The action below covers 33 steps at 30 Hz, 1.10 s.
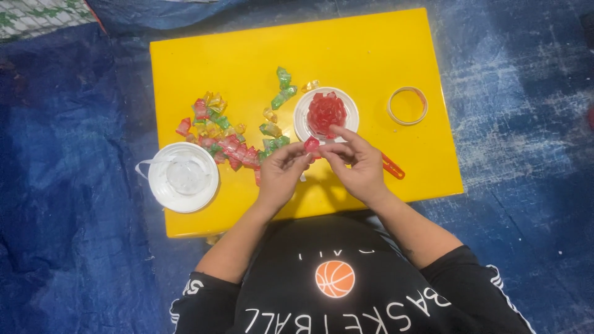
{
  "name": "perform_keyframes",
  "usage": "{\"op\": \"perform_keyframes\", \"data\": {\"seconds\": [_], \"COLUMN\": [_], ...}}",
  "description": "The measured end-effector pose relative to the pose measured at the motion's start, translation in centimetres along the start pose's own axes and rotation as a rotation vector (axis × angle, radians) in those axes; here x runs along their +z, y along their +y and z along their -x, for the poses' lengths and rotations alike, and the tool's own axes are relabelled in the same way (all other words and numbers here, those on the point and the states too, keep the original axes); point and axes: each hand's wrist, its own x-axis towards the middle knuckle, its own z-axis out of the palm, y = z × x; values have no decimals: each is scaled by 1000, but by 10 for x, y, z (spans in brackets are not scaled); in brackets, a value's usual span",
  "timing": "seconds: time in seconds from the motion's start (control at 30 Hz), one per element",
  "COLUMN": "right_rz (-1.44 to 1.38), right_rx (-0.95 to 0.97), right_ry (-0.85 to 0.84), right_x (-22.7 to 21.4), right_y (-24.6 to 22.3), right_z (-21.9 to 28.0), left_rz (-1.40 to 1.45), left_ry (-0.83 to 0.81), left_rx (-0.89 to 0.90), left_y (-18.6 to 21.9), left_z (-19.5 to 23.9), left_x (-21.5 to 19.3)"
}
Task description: The person constructs a flower-shaped craft by attaching wrapped candies to a small plastic lid and uses a pair of pliers to cut and manipulate small pieces of tape and candy wrappers.
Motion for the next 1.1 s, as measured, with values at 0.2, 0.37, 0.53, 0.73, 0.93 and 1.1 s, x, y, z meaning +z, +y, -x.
{"op": "perform_keyframes", "data": {"seconds": [0.2,0.37,0.53,0.73,0.93,1.1], "right_rz": [54,68,39,19,110,219], "right_rx": [-48,-89,-92,17,-8,-54], "right_ry": [-23,4,-2,39,4,-38], "right_x": [13,14,12,5,-3,-28], "right_y": [-12,-6,7,6,14,46], "right_z": [-1,-4,-1,1,0,14], "left_rz": [-302,-479,-283,180,-26,-187], "left_ry": [35,0,-26,-57,-90,-241], "left_rx": [376,645,440,-29,71,98], "left_y": [8,15,-2,9,-16,-45], "left_z": [7,6,-1,-2,-5,-4], "left_x": [-5,-8,-15,-14,-6,-6]}}
